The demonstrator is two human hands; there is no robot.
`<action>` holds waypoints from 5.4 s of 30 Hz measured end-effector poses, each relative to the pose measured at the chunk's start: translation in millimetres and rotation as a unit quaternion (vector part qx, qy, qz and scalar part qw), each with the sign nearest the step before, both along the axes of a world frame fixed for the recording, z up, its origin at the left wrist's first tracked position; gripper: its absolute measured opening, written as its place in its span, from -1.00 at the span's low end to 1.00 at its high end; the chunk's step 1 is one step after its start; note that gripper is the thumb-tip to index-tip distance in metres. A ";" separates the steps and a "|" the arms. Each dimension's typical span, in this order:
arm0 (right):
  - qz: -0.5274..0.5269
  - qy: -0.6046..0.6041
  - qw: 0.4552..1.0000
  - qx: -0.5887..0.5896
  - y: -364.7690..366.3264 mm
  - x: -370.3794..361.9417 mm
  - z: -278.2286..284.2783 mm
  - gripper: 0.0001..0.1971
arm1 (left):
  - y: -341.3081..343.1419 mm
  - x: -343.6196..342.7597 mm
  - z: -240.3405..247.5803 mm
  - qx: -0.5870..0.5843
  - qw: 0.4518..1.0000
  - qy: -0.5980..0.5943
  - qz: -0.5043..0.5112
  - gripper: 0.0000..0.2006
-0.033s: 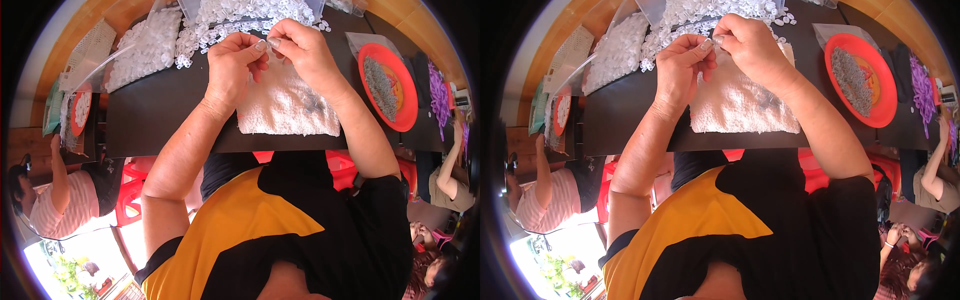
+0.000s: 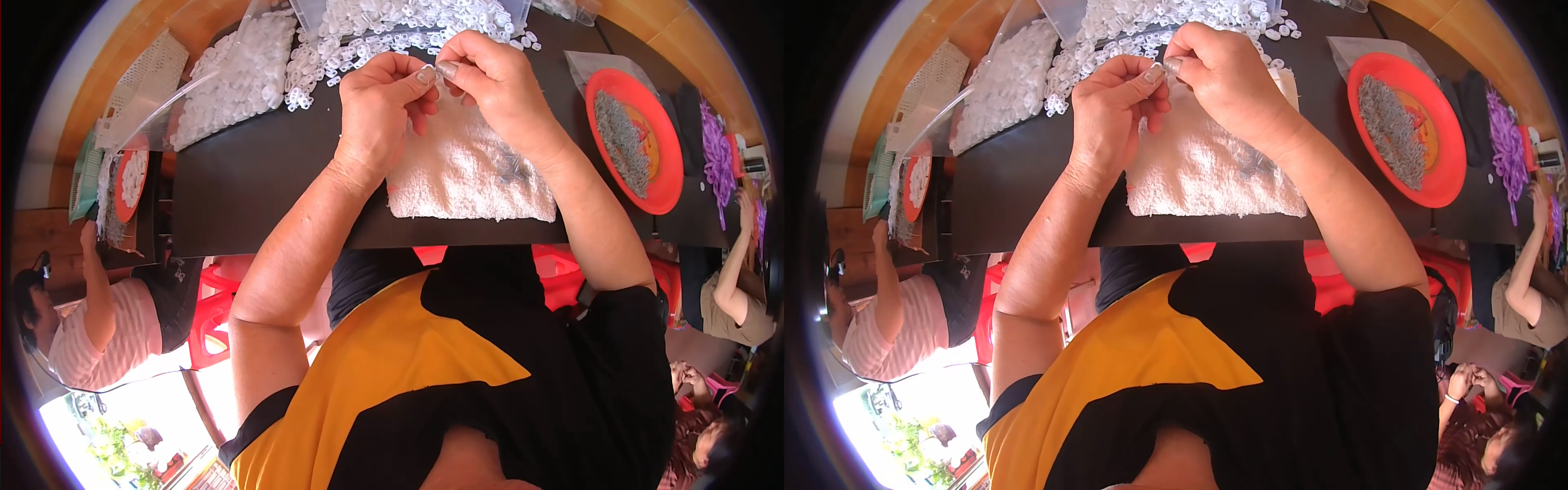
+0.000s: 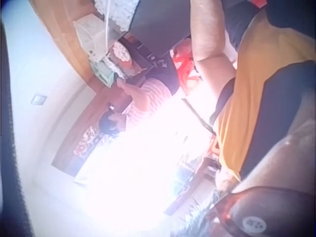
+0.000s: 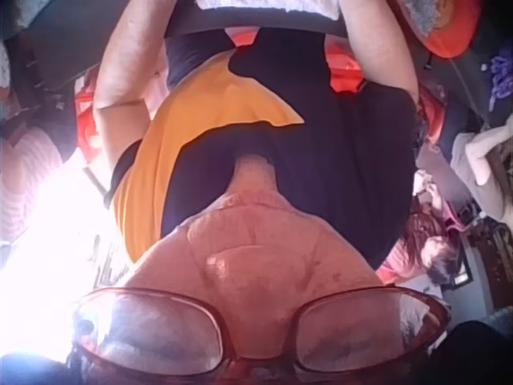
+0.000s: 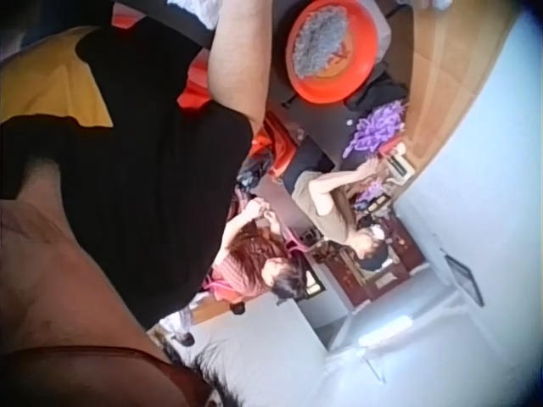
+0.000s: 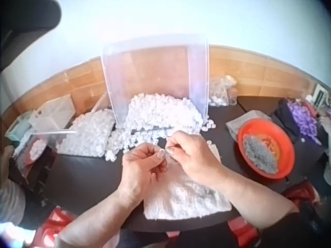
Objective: Assembling small plastic components by manually inserting tiny metal pins.
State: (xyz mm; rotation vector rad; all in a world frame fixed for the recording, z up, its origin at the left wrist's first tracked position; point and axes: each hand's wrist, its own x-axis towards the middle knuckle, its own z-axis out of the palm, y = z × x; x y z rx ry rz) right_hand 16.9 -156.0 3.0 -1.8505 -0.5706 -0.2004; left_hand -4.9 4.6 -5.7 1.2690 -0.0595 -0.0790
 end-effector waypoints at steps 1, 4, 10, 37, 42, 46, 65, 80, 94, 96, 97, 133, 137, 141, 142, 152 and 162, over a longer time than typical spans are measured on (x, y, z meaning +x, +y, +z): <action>-0.001 0.003 1.000 0.000 0.4 -0.2 -3.1 -0.94 | -0.1 0.2 -1.5 0.000 1.000 0.003 -0.001 -0.90; -0.006 0.018 1.000 -0.003 2.2 0.3 -9.9 -0.92 | -0.6 1.6 -3.9 0.014 1.000 0.012 -0.004 -0.91; -0.006 0.029 0.999 -0.024 5.8 -2.0 -10.6 -0.93 | -1.9 -0.5 -4.0 0.046 0.998 0.000 0.031 -0.94; -0.048 -0.128 0.984 -0.112 3.4 5.4 -16.4 -0.85 | -4.3 5.0 -12.3 0.080 0.996 0.014 0.038 -0.92; -0.050 -0.110 0.986 -0.112 6.0 4.3 -18.7 -0.85 | -5.8 3.8 -14.6 0.086 0.995 0.003 0.055 -0.92; -0.043 -0.082 0.991 -0.093 7.5 2.7 -18.9 -0.84 | -7.1 2.8 -15.0 0.068 0.995 0.001 0.071 -0.92; 0.033 -0.002 0.999 0.018 5.5 8.6 -15.0 -0.84 | -6.1 -0.7 -10.2 0.015 0.998 0.023 0.064 -0.93; 0.368 -0.139 0.915 -0.092 15.7 -133.9 135.6 -0.89 | 10.6 18.9 -2.7 -0.126 0.988 0.021 0.092 -0.92; -0.010 -0.206 0.921 -0.332 -0.3 14.7 16.3 -0.88 | 17.8 14.0 2.9 -0.111 0.988 0.039 0.097 -0.91; 0.007 -0.156 0.926 -0.343 5.2 16.6 12.8 -0.89 | 19.2 13.3 3.0 -0.114 0.988 0.042 0.100 -0.91; 0.006 -0.157 0.926 -0.344 7.6 15.9 12.9 -0.89 | 19.0 13.7 2.7 -0.117 0.987 0.044 0.098 -0.91; 0.111 -0.047 0.977 -0.175 4.7 14.8 -2.8 -0.90 | 18.1 16.3 -3.6 -0.116 0.985 0.083 0.095 -0.91; 0.109 -0.129 0.945 -0.280 1.7 16.9 0.3 -0.90 | 18.8 16.3 -2.8 -0.110 0.986 0.083 0.095 -0.90; 0.084 -0.153 0.921 -0.348 -1.7 17.4 1.7 -0.90 | 18.9 17.5 -3.0 -0.104 0.987 0.082 0.095 -0.90; 0.083 -0.153 0.921 -0.347 -2.7 16.5 2.8 -0.90 | 18.4 17.2 -2.9 -0.101 0.987 0.082 0.093 -0.90; 0.043 0.233 0.968 0.088 -12.4 24.5 11.8 -0.87 | 10.4 11.2 3.1 -0.108 0.990 0.058 0.066 -0.93; 0.021 0.261 0.943 0.208 1.9 12.1 13.6 -0.85 | 5.1 6.9 4.6 -0.107 0.991 0.058 0.055 -0.91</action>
